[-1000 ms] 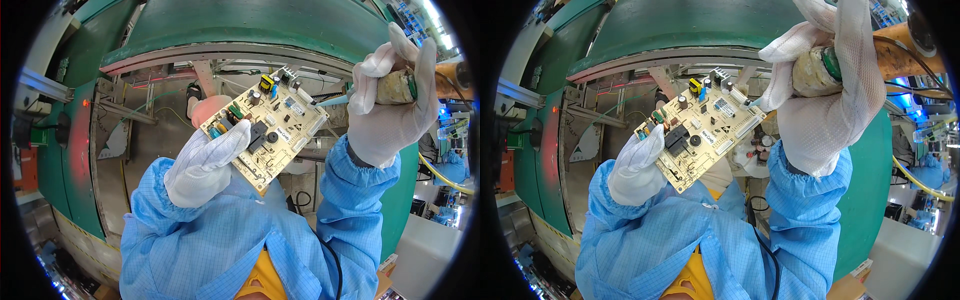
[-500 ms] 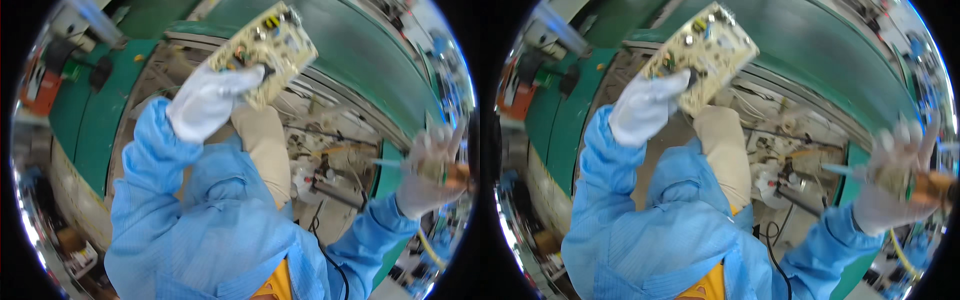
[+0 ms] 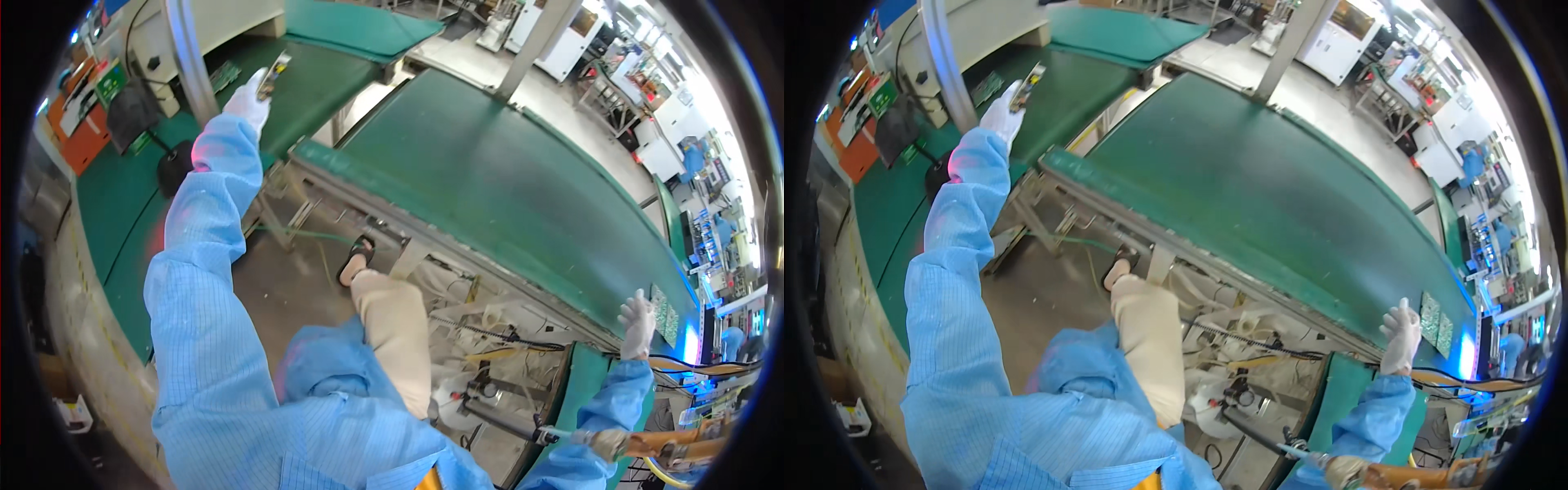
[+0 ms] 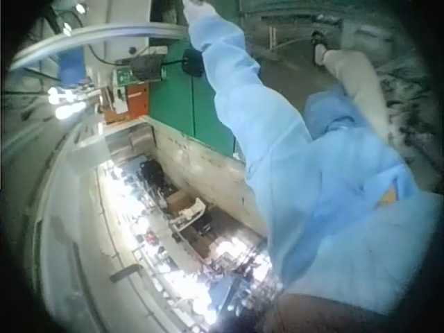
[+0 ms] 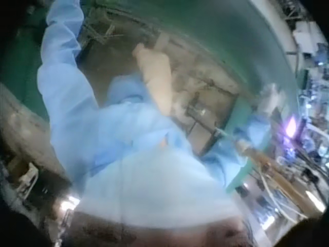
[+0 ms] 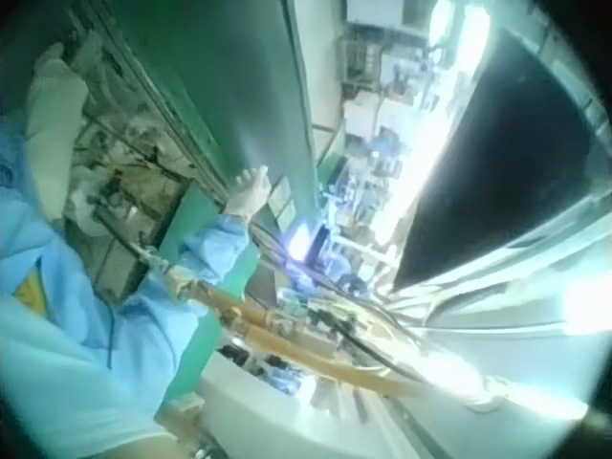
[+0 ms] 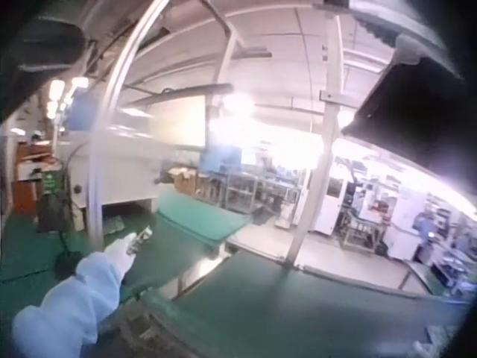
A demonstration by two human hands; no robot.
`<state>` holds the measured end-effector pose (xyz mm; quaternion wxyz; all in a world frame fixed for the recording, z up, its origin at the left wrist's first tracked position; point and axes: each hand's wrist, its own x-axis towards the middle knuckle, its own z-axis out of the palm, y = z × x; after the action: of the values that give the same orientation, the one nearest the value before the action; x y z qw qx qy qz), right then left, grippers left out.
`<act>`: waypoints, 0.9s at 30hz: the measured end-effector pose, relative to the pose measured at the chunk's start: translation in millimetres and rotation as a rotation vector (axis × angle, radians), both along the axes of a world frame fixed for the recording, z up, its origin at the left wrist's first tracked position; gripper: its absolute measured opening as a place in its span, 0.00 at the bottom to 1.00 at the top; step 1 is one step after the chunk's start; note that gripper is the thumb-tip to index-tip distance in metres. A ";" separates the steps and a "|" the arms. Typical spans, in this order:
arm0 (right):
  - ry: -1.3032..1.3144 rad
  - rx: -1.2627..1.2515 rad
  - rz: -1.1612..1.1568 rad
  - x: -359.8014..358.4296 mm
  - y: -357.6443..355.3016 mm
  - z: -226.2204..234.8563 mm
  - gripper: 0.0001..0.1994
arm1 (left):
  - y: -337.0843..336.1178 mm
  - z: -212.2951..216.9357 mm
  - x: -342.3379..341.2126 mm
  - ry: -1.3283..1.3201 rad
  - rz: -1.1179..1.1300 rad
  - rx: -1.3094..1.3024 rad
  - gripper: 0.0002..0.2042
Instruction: Assembling and inspecting electronic circuit boards on a factory production line using a powered tool.
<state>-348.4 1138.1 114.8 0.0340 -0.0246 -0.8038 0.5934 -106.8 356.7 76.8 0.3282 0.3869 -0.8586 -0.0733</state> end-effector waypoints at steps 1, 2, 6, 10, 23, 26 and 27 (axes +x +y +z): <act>-0.013 0.042 -0.065 -18.0 9.7 -11.2 0.17 | -1.4 0.7 1.2 -0.144 0.163 0.027 0.33; 0.023 0.114 -0.130 -35.3 23.4 -23.5 0.19 | -15.9 -10.1 3.4 -0.159 0.195 0.082 0.37; 0.185 0.838 -0.281 -64.9 59.2 -39.2 0.27 | -22.2 -31.7 -17.0 -0.215 0.264 0.088 0.42; 0.246 1.344 -0.398 -67.5 56.7 -34.9 0.28 | 7.7 -22.2 -32.2 -0.021 0.252 -0.009 0.39; 0.123 1.305 -0.416 -108.1 131.6 -48.8 0.09 | 110.2 -3.9 -82.3 0.039 -0.018 -0.188 0.33; 0.136 1.407 -0.430 -97.2 111.5 -35.6 0.11 | 140.3 9.0 -82.5 0.067 -0.090 -0.201 0.32; 0.126 1.480 -0.429 -86.7 90.0 -26.2 0.12 | 150.5 10.4 -83.0 0.061 -0.112 -0.195 0.32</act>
<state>-435.1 1228.1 88.6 0.2013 -0.1168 -0.9654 -0.1178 -189.8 507.3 87.2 0.3856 0.3022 -0.8716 -0.0193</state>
